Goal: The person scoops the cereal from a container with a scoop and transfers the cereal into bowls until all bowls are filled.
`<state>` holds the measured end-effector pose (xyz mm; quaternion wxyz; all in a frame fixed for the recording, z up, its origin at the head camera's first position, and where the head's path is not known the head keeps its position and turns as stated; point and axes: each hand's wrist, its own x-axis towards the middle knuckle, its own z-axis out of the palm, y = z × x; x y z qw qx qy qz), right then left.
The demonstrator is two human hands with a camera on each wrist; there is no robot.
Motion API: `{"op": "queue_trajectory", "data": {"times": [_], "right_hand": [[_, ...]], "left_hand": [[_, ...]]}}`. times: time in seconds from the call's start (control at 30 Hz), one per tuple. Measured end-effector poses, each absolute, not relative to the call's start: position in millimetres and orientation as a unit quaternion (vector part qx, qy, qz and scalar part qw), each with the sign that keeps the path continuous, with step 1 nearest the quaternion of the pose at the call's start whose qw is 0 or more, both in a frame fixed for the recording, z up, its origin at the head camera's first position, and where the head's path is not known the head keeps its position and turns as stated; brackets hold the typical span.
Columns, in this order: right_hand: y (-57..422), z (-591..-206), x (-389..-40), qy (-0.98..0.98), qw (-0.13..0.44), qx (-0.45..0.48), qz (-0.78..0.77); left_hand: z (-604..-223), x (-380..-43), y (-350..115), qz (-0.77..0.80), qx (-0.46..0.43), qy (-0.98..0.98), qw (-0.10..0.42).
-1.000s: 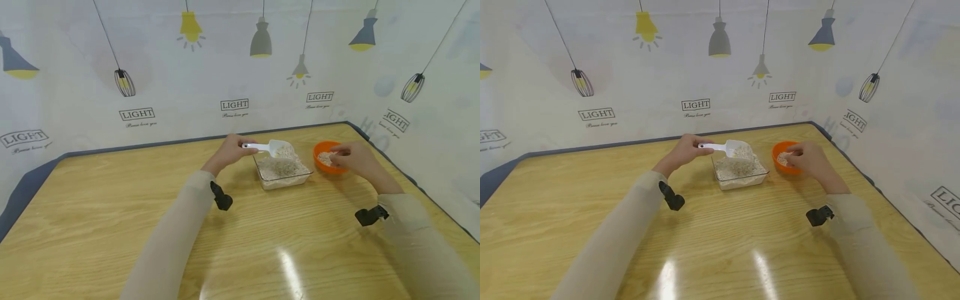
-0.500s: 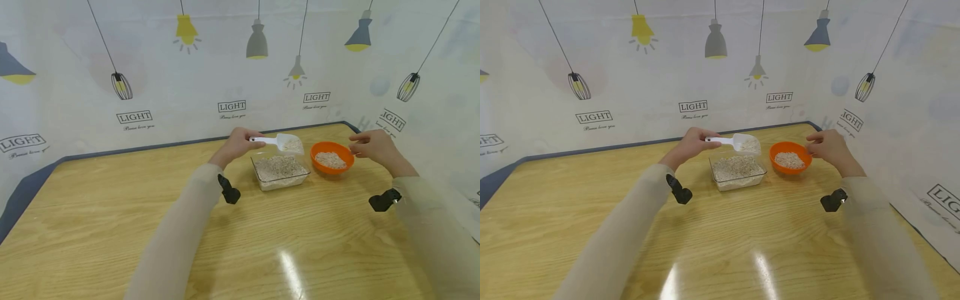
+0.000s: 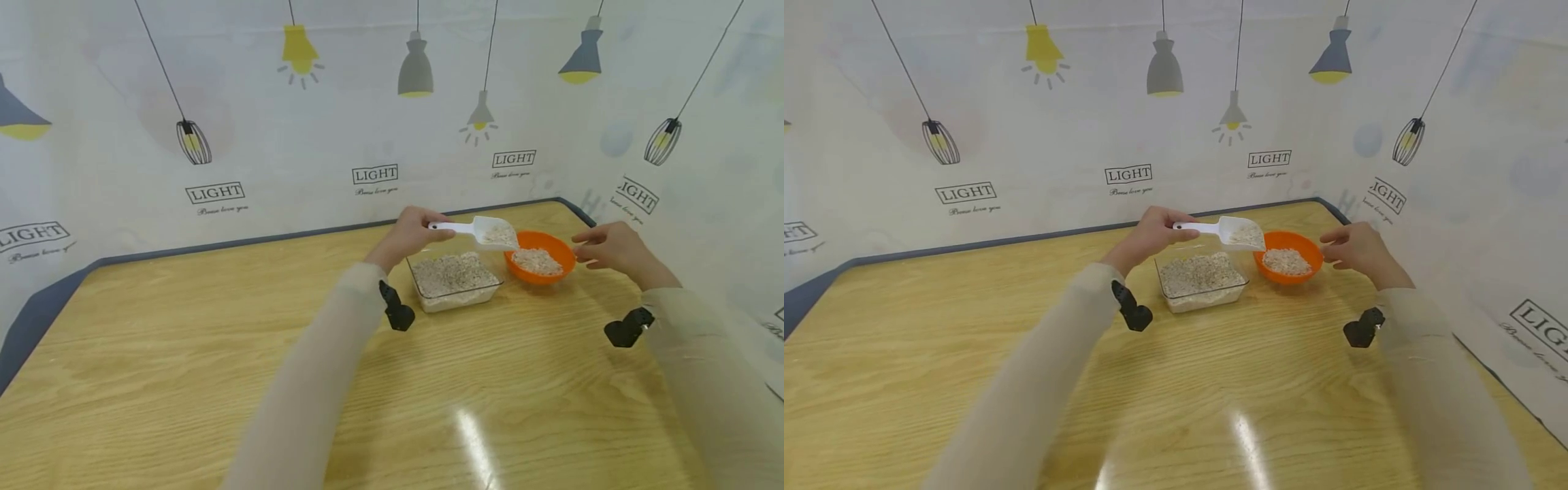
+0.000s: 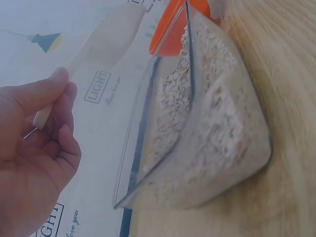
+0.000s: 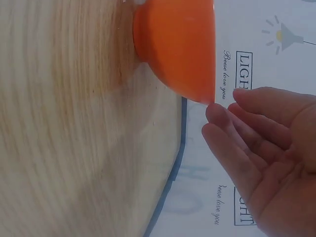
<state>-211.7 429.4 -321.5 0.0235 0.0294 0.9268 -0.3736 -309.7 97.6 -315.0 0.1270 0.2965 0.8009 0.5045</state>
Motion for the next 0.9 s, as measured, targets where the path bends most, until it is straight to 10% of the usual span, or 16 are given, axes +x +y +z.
{"op": "queue_trajectory", "data": {"times": [0.9], "right_hand": [[434, -335, -212, 0.918, 0.039, 0.026, -0.393]], "left_hand": [[-321, -304, 132, 0.453, 0.324, 0.825, 0.095]]}}
